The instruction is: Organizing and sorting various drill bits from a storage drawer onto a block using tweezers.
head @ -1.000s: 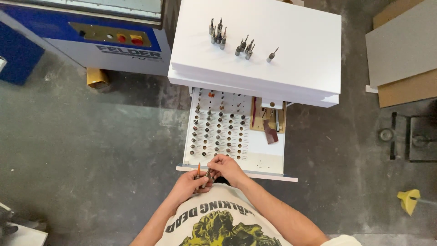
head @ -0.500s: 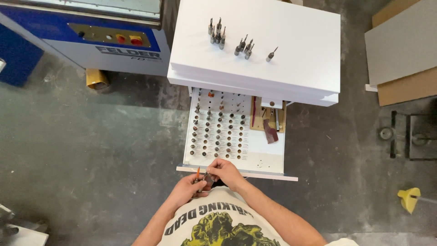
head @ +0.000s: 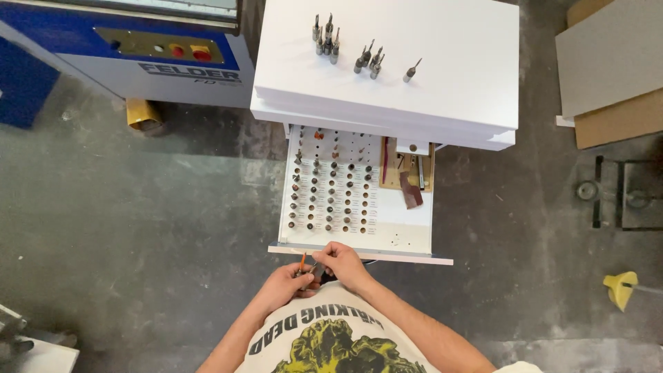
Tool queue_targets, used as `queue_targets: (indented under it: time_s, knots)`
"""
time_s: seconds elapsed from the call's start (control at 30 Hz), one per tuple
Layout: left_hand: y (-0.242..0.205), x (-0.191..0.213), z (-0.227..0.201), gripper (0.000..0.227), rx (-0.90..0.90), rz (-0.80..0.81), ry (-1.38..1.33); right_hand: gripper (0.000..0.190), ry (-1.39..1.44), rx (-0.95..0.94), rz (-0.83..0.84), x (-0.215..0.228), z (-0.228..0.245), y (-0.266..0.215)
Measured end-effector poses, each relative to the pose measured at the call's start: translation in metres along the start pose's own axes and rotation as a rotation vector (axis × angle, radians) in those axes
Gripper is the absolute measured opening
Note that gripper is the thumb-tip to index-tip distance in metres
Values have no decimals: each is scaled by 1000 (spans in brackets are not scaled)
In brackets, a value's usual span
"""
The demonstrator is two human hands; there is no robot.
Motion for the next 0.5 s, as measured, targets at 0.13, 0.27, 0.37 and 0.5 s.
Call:
queue_targets:
  time_s: [0.13,0.27,0.37,0.5]
  knots:
    - [-3,-1,-1,32,-7,21,42,21,107,-39,89,-7,-6,-2]
    - [-6,-2,2,35,15,15,24,16,74,11,25,-1,-10,0]
    - [-7,-3,2,40,11,12,24,27,23,26,-25,3,-11,-1]
    - [-5,-2,4,40,-5,16,17,20,103,44,85,-5,-22,3]
Point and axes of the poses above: each hand's wrist, its own y-axis towards the middle knuckle, its own x-axis out of the back of the hand, z = x × y, the point moved 10 cm from there along y, towards the middle knuckle, and after that the axes turned 4 degrees about -x, right-handed, at the moved point
